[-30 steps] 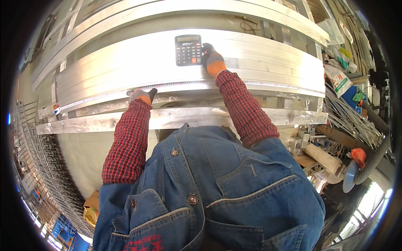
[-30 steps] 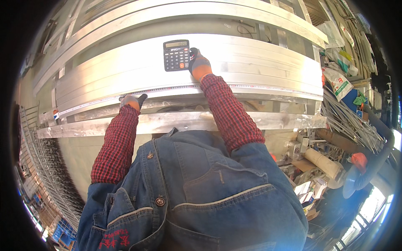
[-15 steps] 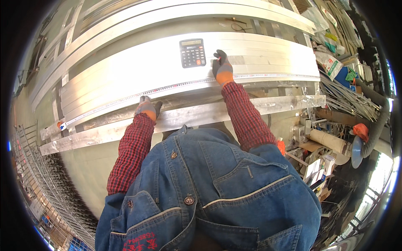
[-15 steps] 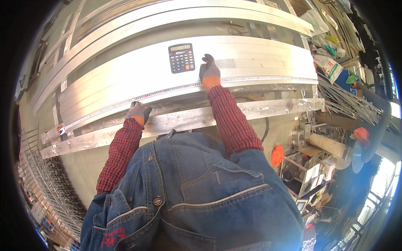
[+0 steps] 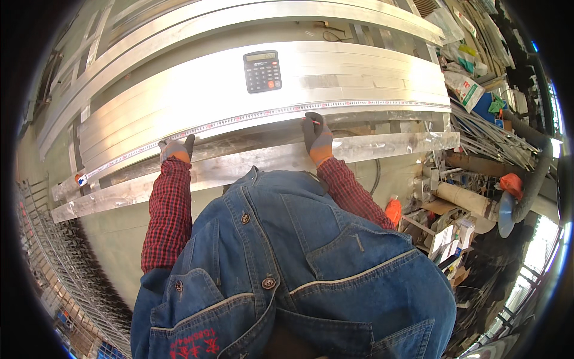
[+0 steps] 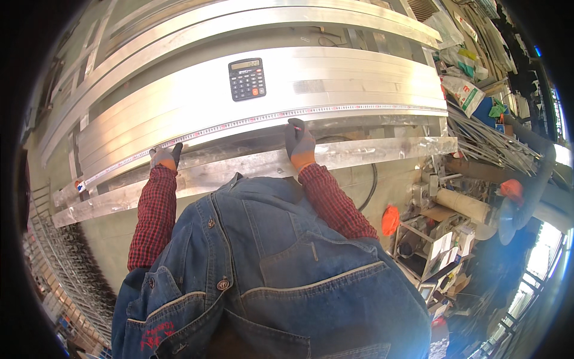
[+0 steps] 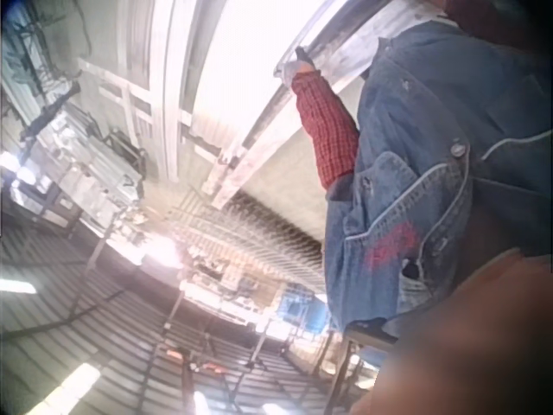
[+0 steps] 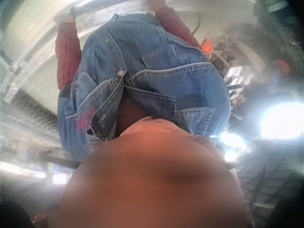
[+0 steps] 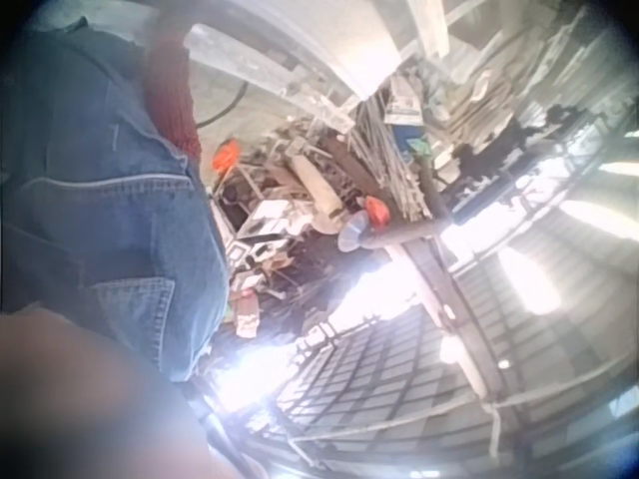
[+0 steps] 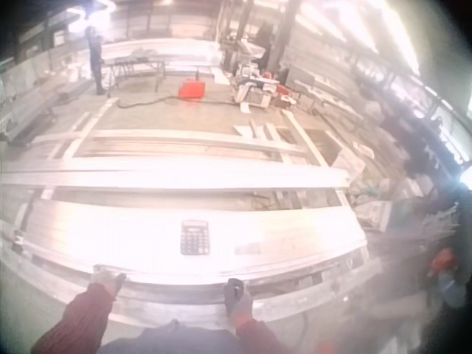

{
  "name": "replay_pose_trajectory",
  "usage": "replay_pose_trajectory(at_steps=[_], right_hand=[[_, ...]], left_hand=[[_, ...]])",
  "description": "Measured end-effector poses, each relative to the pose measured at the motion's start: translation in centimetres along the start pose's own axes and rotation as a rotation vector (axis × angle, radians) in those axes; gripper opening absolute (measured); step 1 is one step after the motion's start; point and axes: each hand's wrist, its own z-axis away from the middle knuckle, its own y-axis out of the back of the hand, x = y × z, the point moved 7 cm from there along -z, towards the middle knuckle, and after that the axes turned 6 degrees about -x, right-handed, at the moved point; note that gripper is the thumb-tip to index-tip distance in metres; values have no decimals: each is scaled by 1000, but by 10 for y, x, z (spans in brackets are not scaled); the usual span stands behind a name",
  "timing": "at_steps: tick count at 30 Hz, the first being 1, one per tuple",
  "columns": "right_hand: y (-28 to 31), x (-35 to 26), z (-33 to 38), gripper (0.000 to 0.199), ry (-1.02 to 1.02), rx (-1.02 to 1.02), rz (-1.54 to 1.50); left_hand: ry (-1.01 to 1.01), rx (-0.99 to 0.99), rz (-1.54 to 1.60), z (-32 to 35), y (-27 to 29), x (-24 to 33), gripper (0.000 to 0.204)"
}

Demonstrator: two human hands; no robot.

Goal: The person measures a long metal bar with a tape measure and marks it with a pen. They use a calculator to compute dimensions and then move a large slatted metal panel with another person.

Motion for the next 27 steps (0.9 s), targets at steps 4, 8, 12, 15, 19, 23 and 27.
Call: replay_pose_trajectory(at_steps=[4,8,12,15,19,23,27], right_hand=[[7,-2,-8,22,56,22,-7],[18,-7,-5,19,59,-1,100],[22,-5,-9,19,55,18,110],[23,-5,-13,21,118,13,103],[14,-3,-11,23,99,-128,260],[0,-11,-5,26,90,-242,254],[-8,-19,-6,27,77,-317,312]], left_hand=[[16,-76,-91,-19,-15,4,128],[16,-78,-86,-28,-22,4,126],[0,-75,-135,-40,-30,5,130],[1,-83,-140,-53,-32,6,127],[-23,-106,-161,-62,-31,5,126],[-59,-101,-110,-64,-28,6,122],[-20,-152,-82,-63,-25,7,114]])
